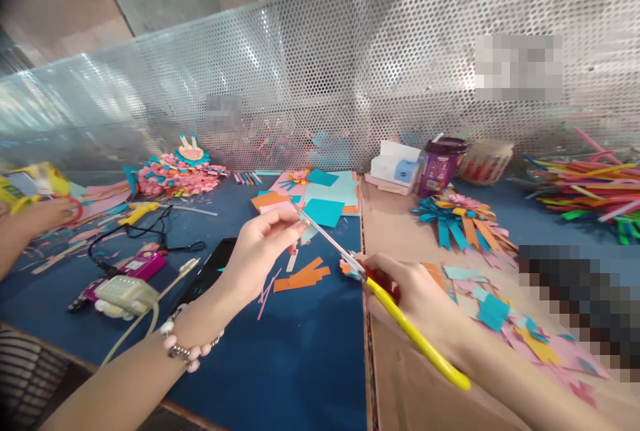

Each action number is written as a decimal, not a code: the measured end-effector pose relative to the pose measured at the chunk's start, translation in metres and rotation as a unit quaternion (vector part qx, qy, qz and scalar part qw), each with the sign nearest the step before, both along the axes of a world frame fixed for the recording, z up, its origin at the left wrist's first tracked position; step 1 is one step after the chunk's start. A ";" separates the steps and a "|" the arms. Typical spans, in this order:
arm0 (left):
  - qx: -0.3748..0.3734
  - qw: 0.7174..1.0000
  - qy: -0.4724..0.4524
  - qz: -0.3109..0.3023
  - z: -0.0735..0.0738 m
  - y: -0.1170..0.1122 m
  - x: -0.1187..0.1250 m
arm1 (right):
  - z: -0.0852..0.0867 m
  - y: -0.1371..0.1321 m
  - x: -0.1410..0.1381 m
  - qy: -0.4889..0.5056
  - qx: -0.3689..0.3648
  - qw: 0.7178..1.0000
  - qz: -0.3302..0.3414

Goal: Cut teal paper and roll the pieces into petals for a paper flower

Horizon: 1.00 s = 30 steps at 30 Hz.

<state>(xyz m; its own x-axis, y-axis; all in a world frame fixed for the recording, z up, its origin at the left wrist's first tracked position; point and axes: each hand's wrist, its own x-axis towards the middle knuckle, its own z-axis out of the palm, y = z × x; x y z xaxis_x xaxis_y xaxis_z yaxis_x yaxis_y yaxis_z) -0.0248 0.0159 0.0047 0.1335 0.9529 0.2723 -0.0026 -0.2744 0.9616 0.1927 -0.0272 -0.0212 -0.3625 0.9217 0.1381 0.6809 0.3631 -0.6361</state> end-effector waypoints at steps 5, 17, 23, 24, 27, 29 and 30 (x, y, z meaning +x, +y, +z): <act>-0.003 1.000 -0.003 0.000 -0.001 -0.001 0.000 | 0.000 0.000 -0.001 0.000 0.003 1.000 -0.003; -0.003 1.000 -0.011 0.005 0.000 -0.001 0.000 | -0.007 0.002 0.000 0.017 0.030 0.999 -0.024; 0.003 1.000 -0.018 0.003 0.001 0.000 0.001 | -0.008 0.001 -0.001 0.020 0.037 0.999 -0.030; 0.003 1.000 -0.017 0.003 0.001 0.000 0.001 | -0.007 0.001 -0.001 0.022 0.035 0.999 -0.031; 0.000 1.000 -0.016 0.003 0.001 0.000 0.001 | -0.006 0.001 -0.001 0.023 0.031 0.999 -0.027; -0.001 1.000 -0.015 0.003 0.000 -0.001 0.001 | -0.005 0.001 -0.001 0.024 0.034 0.999 -0.018; 0.000 1.000 -0.016 0.003 0.000 -0.001 0.001 | -0.005 0.001 -0.001 0.026 0.037 0.999 -0.014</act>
